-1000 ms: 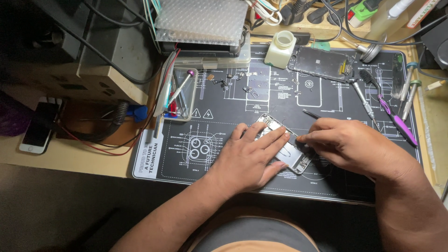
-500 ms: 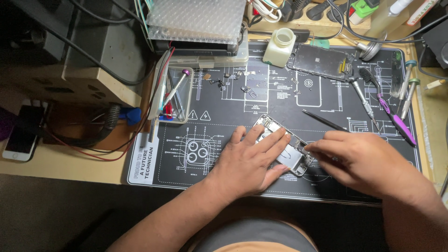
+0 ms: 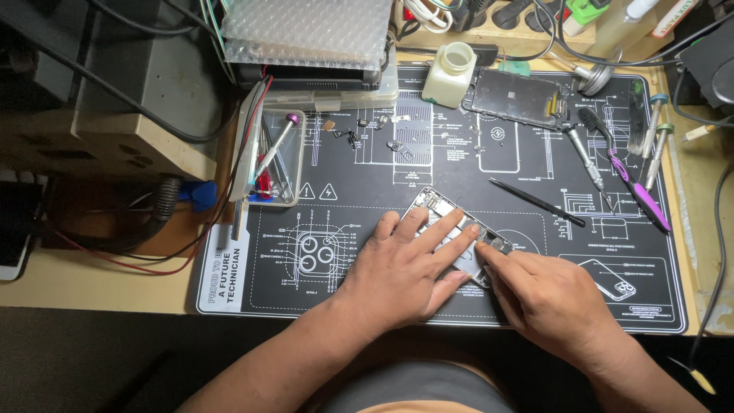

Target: Disassembling and repairing internal components of a mobile phone using precision tools

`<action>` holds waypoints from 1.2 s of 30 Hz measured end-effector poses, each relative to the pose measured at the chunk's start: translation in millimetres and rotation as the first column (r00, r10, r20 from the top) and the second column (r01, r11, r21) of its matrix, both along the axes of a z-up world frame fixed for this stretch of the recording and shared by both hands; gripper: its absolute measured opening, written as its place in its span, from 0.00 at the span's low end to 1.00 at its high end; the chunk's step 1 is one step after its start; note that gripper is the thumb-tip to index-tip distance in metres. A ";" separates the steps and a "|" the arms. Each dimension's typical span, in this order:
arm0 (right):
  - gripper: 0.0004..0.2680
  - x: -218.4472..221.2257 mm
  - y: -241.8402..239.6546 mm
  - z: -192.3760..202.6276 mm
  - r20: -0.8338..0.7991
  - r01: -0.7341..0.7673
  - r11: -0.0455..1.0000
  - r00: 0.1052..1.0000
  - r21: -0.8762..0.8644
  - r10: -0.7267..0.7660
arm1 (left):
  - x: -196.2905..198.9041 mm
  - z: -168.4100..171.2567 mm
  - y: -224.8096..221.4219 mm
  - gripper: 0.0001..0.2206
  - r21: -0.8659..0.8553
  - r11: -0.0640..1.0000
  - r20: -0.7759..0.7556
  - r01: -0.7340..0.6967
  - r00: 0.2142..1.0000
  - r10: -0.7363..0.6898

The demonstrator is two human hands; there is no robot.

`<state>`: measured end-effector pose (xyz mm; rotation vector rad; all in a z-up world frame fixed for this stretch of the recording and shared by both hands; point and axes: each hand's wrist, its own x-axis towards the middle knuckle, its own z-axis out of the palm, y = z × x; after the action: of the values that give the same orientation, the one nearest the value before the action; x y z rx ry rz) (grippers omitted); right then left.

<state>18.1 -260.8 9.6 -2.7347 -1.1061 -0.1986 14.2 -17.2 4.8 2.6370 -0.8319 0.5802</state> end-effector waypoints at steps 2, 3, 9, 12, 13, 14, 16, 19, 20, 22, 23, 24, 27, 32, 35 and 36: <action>0.13 -0.3 0.6 1.0 -0.023 0.011 1.000 1.000 0.002 -0.011 | 0.9 1.0 0.7 0.23 -0.025 1.000 -0.025 0.013 1.000 -0.014; 0.13 -0.4 0.9 1.2 -0.049 0.020 1.000 0.999 0.006 -0.019 | 1.3 1.2 1.0 0.23 -0.049 0.999 -0.052 0.024 0.998 -0.026; 0.11 0.7 3.5 4.3 -0.118 0.029 0.993 0.993 0.112 -0.016 | -2.1 -6.8 -0.9 0.27 0.047 0.999 0.016 -0.015 1.000 0.014; 0.09 3.9 3.9 5.6 -0.221 0.054 0.981 0.975 0.185 -0.012 | -1.4 -5.8 -0.8 0.26 0.016 1.000 -0.008 -0.004 1.000 0.004; 0.09 4.1 1.1 4.1 -0.220 0.054 0.982 0.975 0.184 -0.012 | -1.2 -5.8 -1.0 0.26 0.015 1.000 -0.008 -0.003 1.000 0.004; 0.08 4.3 -1.7 2.5 -0.257 0.059 0.979 0.966 0.193 -0.008 | -1.1 -5.9 -1.1 0.26 0.011 1.000 -0.007 -0.004 1.000 0.004; 0.07 5.0 -5.4 3.0 -0.294 0.065 0.978 0.956 0.200 -0.003 | -1.3 -6.4 -1.3 0.25 0.006 1.000 -0.007 -0.005 1.000 0.005; 0.06 8.5 -9.3 8.0 -0.334 0.073 0.955 0.942 0.289 0.029 | -0.9 -6.8 -1.1 0.26 0.005 1.000 -0.012 -0.009 1.000 0.010; 0.06 10.3 -11.4 8.6 -0.297 0.079 0.940 0.954 0.332 0.025 | -0.5 -6.2 -0.9 0.26 -0.006 1.000 -0.017 0.004 1.000 -0.004; 0.07 15.3 -16.5 7.5 -0.262 0.086 0.923 0.965 0.374 0.017 | -0.3 -5.4 -0.7 0.26 -0.017 1.000 -0.024 0.019 1.000 -0.019; 0.09 18.5 -19.4 5.9 -0.234 0.080 0.931 0.972 0.357 0.007 | -0.7 -5.1 -0.6 0.26 -0.001 1.000 -0.019 0.016 1.000 -0.016; 0.11 22.1 -22.3 4.7 -0.202 0.074 0.938 0.979 0.339 -0.004 | -0.1 -4.5 -0.4 0.26 0.015 1.000 -0.012 0.015 1.000 -0.015; 0.14 26.0 -24.0 1.5 -0.237 0.069 0.967 0.971 0.245 -0.009 | -0.3 -5.2 -0.8 0.25 0.000 1.000 -0.001 0.010 1.000 -0.010; 0.16 24.8 -26.3 0.9 -0.064 0.000 0.999 0.998 0.050 0.003 | -0.5 -4.3 -0.3 0.25 -0.006 1.000 -0.008 0.005 1.000 -0.005; 0.16 25.1 -25.8 2.2 0.067 -0.070 0.994 0.995 -0.080 0.075 | -0.8 -5.5 -0.1 0.25 -0.008 1.000 0.004 0.005 1.000 -0.005; 0.16 25.5 -25.8 2.4 0.097 -0.100 0.988 0.989 -0.116 0.111 | -0.7 -6.3 -0.2 0.25 -0.009 1.000 0.004 0.007 1.000 -0.007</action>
<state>43.6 -286.7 12.0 -2.7796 -1.3243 -0.2749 13.6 -17.4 -1.5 2.6248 -0.8381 0.5859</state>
